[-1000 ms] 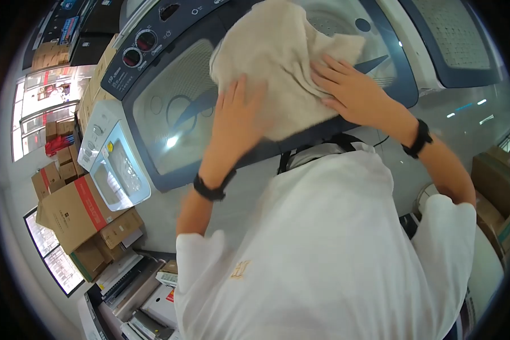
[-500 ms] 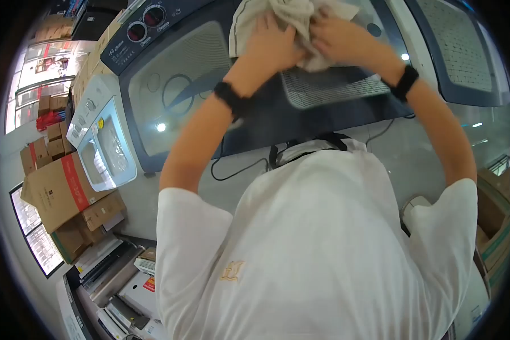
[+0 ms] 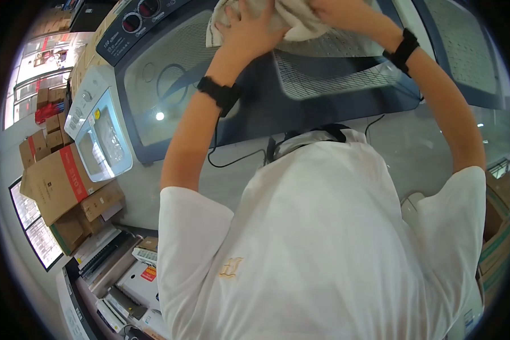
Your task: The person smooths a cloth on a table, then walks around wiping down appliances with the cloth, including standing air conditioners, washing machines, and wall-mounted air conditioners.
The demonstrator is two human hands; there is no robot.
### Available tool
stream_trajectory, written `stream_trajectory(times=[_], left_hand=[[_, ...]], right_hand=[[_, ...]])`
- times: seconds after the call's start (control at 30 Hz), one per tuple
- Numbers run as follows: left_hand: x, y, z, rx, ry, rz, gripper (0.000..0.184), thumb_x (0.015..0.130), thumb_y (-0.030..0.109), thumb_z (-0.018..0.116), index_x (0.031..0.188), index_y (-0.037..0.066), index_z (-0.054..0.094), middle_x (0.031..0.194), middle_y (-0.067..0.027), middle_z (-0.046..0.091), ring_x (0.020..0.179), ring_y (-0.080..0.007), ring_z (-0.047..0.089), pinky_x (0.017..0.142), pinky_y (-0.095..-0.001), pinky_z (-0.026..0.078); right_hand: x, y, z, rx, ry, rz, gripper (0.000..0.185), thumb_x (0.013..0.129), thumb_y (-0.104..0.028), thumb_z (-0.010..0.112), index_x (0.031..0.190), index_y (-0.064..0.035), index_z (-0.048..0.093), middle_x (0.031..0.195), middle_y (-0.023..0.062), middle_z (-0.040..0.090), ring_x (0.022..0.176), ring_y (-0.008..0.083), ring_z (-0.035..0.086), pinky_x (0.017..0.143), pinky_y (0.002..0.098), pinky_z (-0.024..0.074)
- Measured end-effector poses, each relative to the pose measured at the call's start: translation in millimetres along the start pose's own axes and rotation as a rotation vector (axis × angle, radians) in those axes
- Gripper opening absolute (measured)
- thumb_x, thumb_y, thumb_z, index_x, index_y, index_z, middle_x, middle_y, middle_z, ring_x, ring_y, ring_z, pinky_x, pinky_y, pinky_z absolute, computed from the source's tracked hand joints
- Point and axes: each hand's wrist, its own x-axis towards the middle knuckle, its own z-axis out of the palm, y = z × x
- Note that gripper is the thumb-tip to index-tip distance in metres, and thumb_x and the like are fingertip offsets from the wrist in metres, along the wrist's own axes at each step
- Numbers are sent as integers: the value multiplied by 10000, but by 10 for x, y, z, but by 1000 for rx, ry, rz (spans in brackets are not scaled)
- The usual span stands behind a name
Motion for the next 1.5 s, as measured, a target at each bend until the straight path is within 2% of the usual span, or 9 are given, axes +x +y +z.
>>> stream_trajectory(times=[0.07,0.47,0.57,0.63,0.9,1.03,1.13,1.27,1.5], left_hand=[[-116,-22,29,-21,-42,21,791,842,574,722,1529,252,499,1628,-337,255,1452,-624,268,1070,-804,270],[-672,-226,-139,-229,-89,-11,793,823,595,732,1539,384,464,1676,-225,251,1509,-567,193,1081,-828,201],[-326,-274,-136,-216,-73,-131,718,902,542,655,1538,265,468,1643,-276,278,1481,-571,239,1134,-772,173],[-335,-349,-34,-138,-84,-113,715,865,549,688,1521,350,482,1694,-204,215,1519,-555,177,1081,-827,199],[-2018,-48,-618,-340,-296,-135,717,811,535,746,1449,255,577,1709,-201,171,1537,-563,106,1080,-835,200],[-1468,-555,-378,-336,-143,-272,746,801,579,742,1467,296,564,1703,-190,200,1519,-586,118,1081,-847,167],[-951,-888,-63,-187,-101,-239,762,865,560,685,1529,241,493,1675,-241,233,1498,-578,185,1135,-789,124],[-1290,-811,-77,-306,-164,-398,738,825,524,705,1508,316,518,1684,-211,239,1500,-614,119,1074,-856,148],[-2643,-534,-507,-419,-164,-356,837,775,493,769,1541,339,468,1675,-245,212,1471,-656,116,1063,-844,204]], right_hand=[[-5,-444,-135,127,-76,94,339,864,-151,638,1186,-97,728,1398,98,598,1385,285,480,1231,484,314],[-693,-128,241,336,190,213,544,959,-138,613,1483,-39,503,1578,191,424,1423,412,426,1186,472,372],[-82,-66,80,252,368,-159,230,907,-180,567,1032,-57,716,1113,125,667,928,339,617,865,466,471],[68,-593,-71,277,-27,34,466,960,-130,587,1400,18,550,1527,200,468,1417,411,430,1171,475,383],[-448,-1135,-393,547,-91,-107,579,930,-72,590,1503,-117,516,1593,136,436,1466,372,399,1216,485,328],[583,-362,194,412,307,-156,535,942,-99,569,1472,-55,510,1493,167,518,1381,394,472,1153,471,399],[1150,-609,-174,448,177,-129,218,935,-187,568,1024,-36,697,1152,148,650,936,348,603,852,474,468],[972,-1424,-268,574,39,-197,526,940,-92,566,1460,-36,513,1469,172,531,1356,396,488,1142,479,409],[452,-1393,-348,461,14,-319,536,933,-39,541,1469,-42,518,1556,152,474,1470,374,395,1192,477,355]])
